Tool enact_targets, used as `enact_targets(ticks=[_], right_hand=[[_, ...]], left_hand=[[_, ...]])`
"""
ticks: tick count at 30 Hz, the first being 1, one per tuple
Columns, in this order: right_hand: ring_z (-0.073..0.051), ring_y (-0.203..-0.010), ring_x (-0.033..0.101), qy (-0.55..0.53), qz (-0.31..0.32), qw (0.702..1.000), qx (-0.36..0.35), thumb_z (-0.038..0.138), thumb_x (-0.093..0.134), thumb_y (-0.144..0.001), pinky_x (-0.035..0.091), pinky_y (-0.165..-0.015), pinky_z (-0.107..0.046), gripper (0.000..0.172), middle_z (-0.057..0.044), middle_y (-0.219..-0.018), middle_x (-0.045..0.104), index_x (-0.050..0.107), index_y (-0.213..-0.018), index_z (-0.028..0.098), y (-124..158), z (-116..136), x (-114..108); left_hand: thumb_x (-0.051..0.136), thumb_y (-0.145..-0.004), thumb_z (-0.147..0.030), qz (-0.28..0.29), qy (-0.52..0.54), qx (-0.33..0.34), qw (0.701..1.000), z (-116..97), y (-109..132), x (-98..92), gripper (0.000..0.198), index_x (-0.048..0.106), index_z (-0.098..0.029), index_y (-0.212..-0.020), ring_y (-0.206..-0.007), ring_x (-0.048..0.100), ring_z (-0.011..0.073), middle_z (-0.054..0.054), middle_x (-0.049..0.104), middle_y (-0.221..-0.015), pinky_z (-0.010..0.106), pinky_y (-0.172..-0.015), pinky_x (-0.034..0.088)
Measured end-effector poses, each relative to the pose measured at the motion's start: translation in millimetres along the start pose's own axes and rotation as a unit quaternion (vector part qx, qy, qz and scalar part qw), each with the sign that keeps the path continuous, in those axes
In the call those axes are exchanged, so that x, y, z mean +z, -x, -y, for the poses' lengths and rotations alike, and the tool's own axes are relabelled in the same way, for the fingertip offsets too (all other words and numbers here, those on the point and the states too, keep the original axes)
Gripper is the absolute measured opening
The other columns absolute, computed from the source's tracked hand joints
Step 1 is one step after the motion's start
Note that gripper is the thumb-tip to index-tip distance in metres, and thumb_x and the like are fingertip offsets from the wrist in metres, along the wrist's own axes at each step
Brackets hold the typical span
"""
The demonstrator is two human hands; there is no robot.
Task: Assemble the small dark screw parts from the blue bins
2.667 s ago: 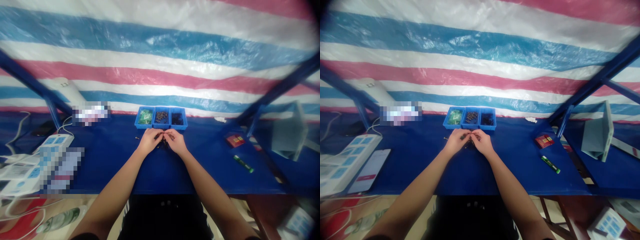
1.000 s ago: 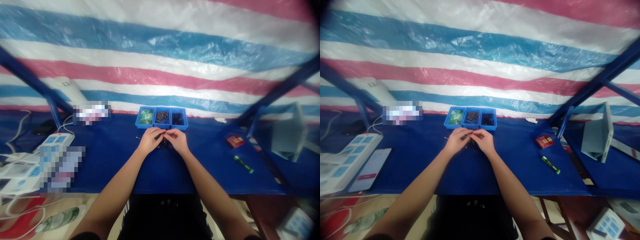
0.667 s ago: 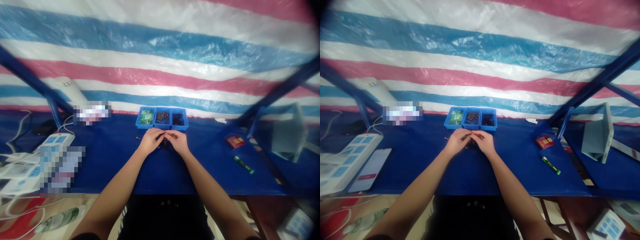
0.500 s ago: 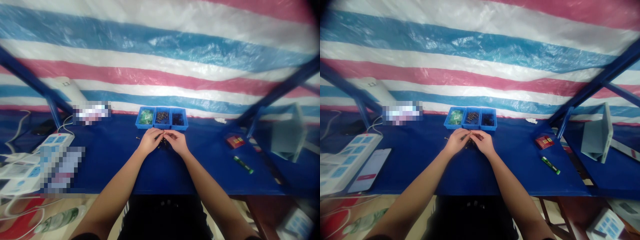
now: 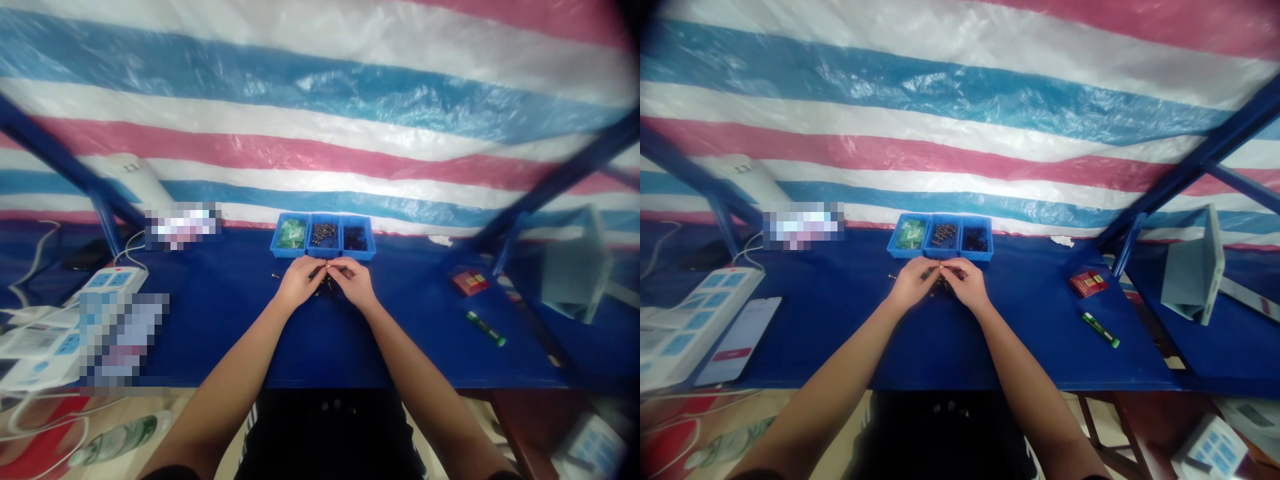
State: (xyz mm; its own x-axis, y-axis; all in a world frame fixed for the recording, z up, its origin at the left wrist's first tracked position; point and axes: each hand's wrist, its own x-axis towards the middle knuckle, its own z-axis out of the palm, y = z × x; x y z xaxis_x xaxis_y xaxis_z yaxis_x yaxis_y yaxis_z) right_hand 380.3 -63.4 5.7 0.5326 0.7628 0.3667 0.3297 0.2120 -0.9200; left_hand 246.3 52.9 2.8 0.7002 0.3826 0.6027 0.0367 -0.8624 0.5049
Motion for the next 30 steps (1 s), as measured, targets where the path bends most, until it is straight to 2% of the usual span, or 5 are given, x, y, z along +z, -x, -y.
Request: enact_targets(ticks=[7,11,20,25,30], right_hand=[[-0.020,-0.089,0.069,-0.043,0.013,0.998,0.036,0.037,0.067,-0.080,0.058,-0.081,-0.035,0.026,-0.007,-0.105,0.073,0.072,-0.101,0.022,1.4,-2.4,1.8],[-0.020,-0.089,0.070,-0.069,0.022,0.996,0.048,0.037,0.068,-0.080,0.057,-0.084,-0.035,0.028,-0.006,-0.106,0.073,0.072,-0.103,0.021,2.4,-4.9,2.5],[-0.019,-0.080,0.069,-0.027,0.018,0.999,0.040,0.034,0.064,-0.083,0.056,-0.074,-0.033,0.023,-0.005,-0.100,0.074,0.075,-0.100,0.023,1.4,-3.0,-0.2],[-0.019,-0.087,0.068,-0.035,0.034,0.998,0.032,0.033,0.060,-0.085,0.055,-0.076,-0.032,0.022,-0.005,-0.102,0.072,0.074,-0.099,0.023,0.1,-6.6,-1.5],[-0.020,-0.087,0.067,-0.045,0.014,0.998,0.040,0.035,0.063,-0.083,0.055,-0.079,-0.033,0.021,-0.006,-0.099,0.072,0.074,-0.095,0.022,-0.9,-9.6,-0.4]], left_hand=[[0.056,-0.093,-0.030,-0.010,-0.006,0.005,1.000,0.3,-0.2,0.7,0.016,0.066,-0.020,-0.101,-0.087,0.065,0.0191,0.006,0.070,-0.094,0.037,-0.082,0.052],[0.057,-0.092,-0.030,-0.014,-0.016,-0.016,1.000,-1.6,0.2,0.6,0.021,0.064,-0.021,-0.109,-0.085,0.065,0.0180,0.005,0.070,-0.089,0.034,-0.080,0.052],[0.059,-0.091,-0.030,-0.020,-0.006,-0.019,1.000,-3.6,-0.1,-0.4,0.033,0.058,-0.023,-0.123,-0.083,0.066,0.0158,0.002,0.070,-0.085,0.030,-0.076,0.054],[0.059,-0.091,-0.031,-0.015,-0.014,0.001,1.000,-3.0,-0.2,-1.1,0.027,0.064,-0.023,-0.116,-0.080,0.066,0.0158,0.003,0.071,-0.088,0.031,-0.076,0.053],[0.058,-0.092,-0.030,-0.011,-0.008,0.037,0.999,-1.2,-0.5,-0.3,0.021,0.069,-0.024,-0.108,-0.081,0.067,0.0167,0.005,0.073,-0.095,0.033,-0.077,0.052]])
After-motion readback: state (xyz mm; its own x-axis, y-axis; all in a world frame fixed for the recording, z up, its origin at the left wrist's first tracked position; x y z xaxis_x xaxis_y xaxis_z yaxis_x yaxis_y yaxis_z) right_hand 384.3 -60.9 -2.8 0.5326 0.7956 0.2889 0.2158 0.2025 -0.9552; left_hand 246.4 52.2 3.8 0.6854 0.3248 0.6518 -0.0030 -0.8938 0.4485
